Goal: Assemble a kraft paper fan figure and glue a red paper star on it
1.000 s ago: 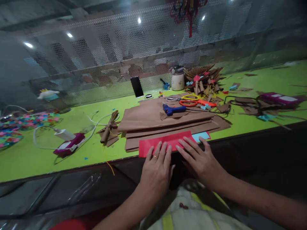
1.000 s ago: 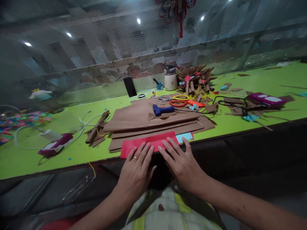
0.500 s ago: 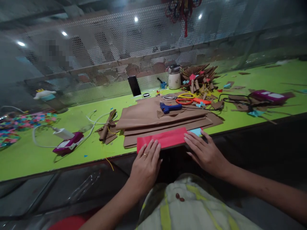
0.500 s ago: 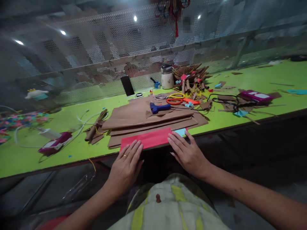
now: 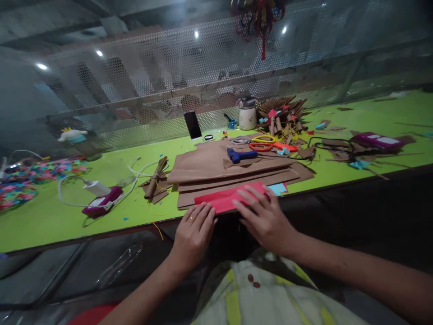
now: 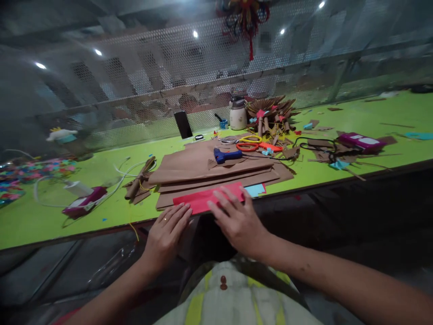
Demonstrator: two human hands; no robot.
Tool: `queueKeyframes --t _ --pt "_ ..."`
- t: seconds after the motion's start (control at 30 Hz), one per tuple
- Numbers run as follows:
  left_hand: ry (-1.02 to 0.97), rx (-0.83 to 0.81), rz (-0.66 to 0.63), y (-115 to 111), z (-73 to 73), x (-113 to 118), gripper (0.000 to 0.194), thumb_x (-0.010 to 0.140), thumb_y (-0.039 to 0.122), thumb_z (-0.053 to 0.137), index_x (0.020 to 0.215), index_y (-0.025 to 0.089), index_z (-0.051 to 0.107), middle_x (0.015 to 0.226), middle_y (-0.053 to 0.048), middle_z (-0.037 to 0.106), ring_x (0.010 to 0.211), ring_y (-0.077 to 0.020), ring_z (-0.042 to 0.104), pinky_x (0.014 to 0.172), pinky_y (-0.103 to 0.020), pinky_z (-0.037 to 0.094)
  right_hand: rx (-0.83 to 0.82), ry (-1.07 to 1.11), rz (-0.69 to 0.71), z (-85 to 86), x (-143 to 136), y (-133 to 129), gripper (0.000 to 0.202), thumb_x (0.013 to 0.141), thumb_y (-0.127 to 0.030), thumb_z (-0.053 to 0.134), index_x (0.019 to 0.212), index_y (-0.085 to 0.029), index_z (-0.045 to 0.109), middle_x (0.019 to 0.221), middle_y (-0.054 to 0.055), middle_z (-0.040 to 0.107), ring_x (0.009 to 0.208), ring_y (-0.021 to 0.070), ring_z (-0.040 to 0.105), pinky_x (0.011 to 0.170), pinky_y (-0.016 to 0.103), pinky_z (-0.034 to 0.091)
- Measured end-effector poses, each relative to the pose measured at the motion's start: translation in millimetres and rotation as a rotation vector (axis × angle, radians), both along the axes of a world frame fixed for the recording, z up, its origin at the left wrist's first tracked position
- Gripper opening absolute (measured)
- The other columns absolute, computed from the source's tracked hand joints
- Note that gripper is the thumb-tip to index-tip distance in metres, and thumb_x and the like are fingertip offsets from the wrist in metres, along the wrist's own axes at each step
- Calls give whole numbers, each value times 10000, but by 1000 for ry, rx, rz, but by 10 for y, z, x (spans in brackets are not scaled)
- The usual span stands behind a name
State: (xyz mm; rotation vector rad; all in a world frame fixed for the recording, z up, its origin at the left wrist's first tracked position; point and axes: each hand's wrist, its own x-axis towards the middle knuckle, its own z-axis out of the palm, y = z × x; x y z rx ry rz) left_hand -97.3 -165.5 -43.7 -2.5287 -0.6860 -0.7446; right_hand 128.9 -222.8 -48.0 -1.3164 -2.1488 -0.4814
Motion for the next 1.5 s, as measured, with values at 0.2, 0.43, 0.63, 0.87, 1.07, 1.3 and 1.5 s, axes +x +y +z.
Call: queueKeyframes --t 0.2,0.43,0.63,0.87,1.07,1.3,1.5 --pt "-54 48 -34 26 -28 0 299 780 67 492 1068 123 552 1080 -111 620 1054 -215 533 909 -409 408 -19 -25 115 -135 -190 167 373 859 -206 422 1221 -119 457 1227 135 515 1203 252 360 964 488 258" --pt "18 93 -25 40 149 42 252 820 87 399 995 120 579 955 -104 656 908 -190 592 856 -390 434 37 -97 122 15 -24 236 247 849 -142 422 1047 -119 568 1092 132 572 964 244 468 788 410 357" --pt "83 131 -25 76 305 127 230 830 119 388 927 117 597 881 -97 645 783 -183 574 833 -409 426 13 -249 204 218 -286 450 168 850 -154 420 819 -114 581 800 84 558 777 212 443 658 350 336" --pt "159 126 -82 152 324 214 190 824 137 425 905 108 594 845 -105 596 882 -221 513 800 -397 420 33 -330 239 282 -128 517 161 841 -139 431 789 -113 582 772 82 541 779 212 422 646 344 321" --pt "190 110 -120 175 329 123 181 829 132 409 881 105 581 797 -92 570 818 -195 501 764 -378 419 97 -300 217 247 284 415 198 854 -124 400 815 -113 594 775 96 561 775 196 439 665 348 343" --pt "174 85 -153 187 338 9 196 826 128 406 924 88 571 797 -99 564 813 -203 495 758 -398 417 121 -258 231 161 721 312 236 867 -110 360 879 -116 596 815 110 586 805 189 481 693 353 398" --pt "148 81 -151 203 297 -71 198 830 137 408 945 99 564 810 -105 555 806 -201 494 701 -378 437 121 -237 246 143 730 311 244 882 -139 355 892 -118 599 819 107 590 800 180 503 698 345 436"
